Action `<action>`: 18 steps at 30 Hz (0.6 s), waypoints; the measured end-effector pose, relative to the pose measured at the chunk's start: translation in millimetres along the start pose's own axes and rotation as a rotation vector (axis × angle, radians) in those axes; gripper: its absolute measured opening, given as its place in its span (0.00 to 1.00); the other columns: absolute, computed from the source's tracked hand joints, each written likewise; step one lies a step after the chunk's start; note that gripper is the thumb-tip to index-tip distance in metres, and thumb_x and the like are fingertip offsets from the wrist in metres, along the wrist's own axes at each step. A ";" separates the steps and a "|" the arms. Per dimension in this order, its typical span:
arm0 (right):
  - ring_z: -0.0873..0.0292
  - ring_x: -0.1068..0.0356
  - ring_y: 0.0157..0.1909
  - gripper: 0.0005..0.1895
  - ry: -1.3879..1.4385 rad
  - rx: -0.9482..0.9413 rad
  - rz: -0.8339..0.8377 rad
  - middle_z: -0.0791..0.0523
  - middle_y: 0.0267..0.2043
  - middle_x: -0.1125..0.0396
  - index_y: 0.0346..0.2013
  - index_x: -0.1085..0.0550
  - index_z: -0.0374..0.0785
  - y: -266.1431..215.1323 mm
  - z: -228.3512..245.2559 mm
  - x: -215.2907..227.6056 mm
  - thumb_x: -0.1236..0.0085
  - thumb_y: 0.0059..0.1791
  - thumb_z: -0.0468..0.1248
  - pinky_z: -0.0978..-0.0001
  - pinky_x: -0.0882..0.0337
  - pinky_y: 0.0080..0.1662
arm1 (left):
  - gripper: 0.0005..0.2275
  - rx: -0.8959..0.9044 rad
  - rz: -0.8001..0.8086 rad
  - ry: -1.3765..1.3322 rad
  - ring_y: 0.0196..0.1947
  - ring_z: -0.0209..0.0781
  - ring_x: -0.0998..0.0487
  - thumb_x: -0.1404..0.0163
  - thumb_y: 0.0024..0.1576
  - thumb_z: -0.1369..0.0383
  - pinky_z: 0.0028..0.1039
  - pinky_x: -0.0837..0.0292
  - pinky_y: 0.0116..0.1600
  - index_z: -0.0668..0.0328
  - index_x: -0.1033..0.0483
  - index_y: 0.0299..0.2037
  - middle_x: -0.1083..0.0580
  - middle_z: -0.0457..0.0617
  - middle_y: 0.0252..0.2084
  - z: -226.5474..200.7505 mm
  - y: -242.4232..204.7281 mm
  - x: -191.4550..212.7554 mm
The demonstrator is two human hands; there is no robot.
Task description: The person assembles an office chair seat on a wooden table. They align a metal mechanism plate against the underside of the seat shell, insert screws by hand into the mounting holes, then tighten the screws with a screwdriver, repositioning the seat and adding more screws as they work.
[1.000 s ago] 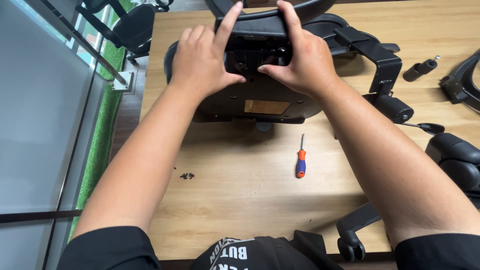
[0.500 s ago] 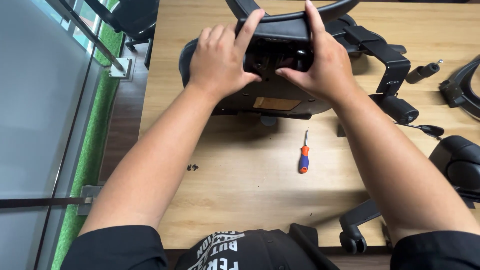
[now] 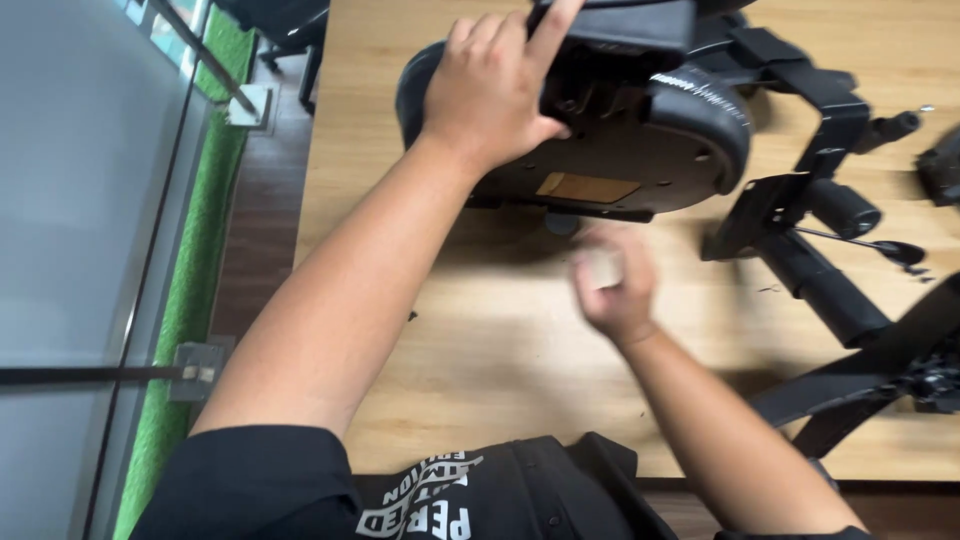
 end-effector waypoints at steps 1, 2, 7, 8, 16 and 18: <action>0.51 0.26 0.45 0.08 0.011 -0.065 0.141 0.50 0.42 0.28 0.42 0.26 0.35 -23.0 -1.9 -23.7 0.39 0.49 0.29 0.65 0.26 0.48 | 0.53 -0.040 -0.070 -0.001 0.50 0.53 0.24 0.27 0.36 0.46 0.46 0.31 0.54 0.51 0.46 0.70 0.26 0.56 0.47 1.8 0.1 -2.3; 0.51 0.26 0.45 0.08 0.018 -0.071 0.143 0.50 0.42 0.28 0.42 0.26 0.35 -35.7 -5.7 -47.8 0.39 0.49 0.29 0.65 0.26 0.48 | 0.53 -0.038 -0.061 0.002 0.50 0.53 0.24 0.27 0.36 0.46 0.46 0.31 0.54 0.51 0.46 0.70 0.26 0.56 0.47 2.5 -1.4 -4.4; 0.47 0.26 0.47 0.14 0.144 -0.278 0.831 0.50 0.41 0.24 0.44 0.24 0.36 -101.6 -25.5 -184.4 0.41 0.45 0.36 0.54 0.26 0.50 | 0.46 -0.029 -0.052 -0.004 0.50 0.53 0.25 0.27 0.39 0.47 0.45 0.30 0.53 0.54 0.38 0.65 0.27 0.55 0.46 2.5 -1.9 -9.8; 0.47 0.26 0.47 0.14 0.153 -0.278 0.834 0.50 0.41 0.24 0.44 0.24 0.36 -104.3 -23.1 -201.5 0.41 0.45 0.36 0.54 0.26 0.50 | 0.46 -0.026 -0.044 0.001 0.50 0.53 0.25 0.27 0.39 0.47 0.45 0.30 0.53 0.54 0.38 0.65 0.27 0.55 0.46 2.4 -1.6 -10.0; 0.52 0.35 0.64 0.30 0.428 -0.768 1.138 0.47 0.63 0.34 0.59 0.28 0.38 -85.1 29.0 -259.2 0.36 0.47 0.48 0.58 0.36 0.63 | 0.43 -0.002 0.008 0.118 0.45 0.52 0.21 0.31 0.40 0.40 0.44 0.26 0.48 0.51 0.35 0.61 0.26 0.54 0.43 0.8 -2.1 -24.9; 0.52 0.36 0.65 0.30 0.486 -0.781 1.079 0.47 0.64 0.35 0.61 0.30 0.37 -89.2 26.2 -266.4 0.36 0.47 0.47 0.58 0.36 0.63 | 0.42 0.013 0.031 0.140 0.45 0.52 0.21 0.32 0.41 0.40 0.44 0.26 0.49 0.51 0.34 0.61 0.25 0.54 0.43 0.2 -1.1 -30.6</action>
Point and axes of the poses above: each hand's wrist, its own y-axis towards the middle knuckle, its own x-axis out of the back of the hand, z = x × y, the point moved 4 cm from there along y, towards the middle knuckle
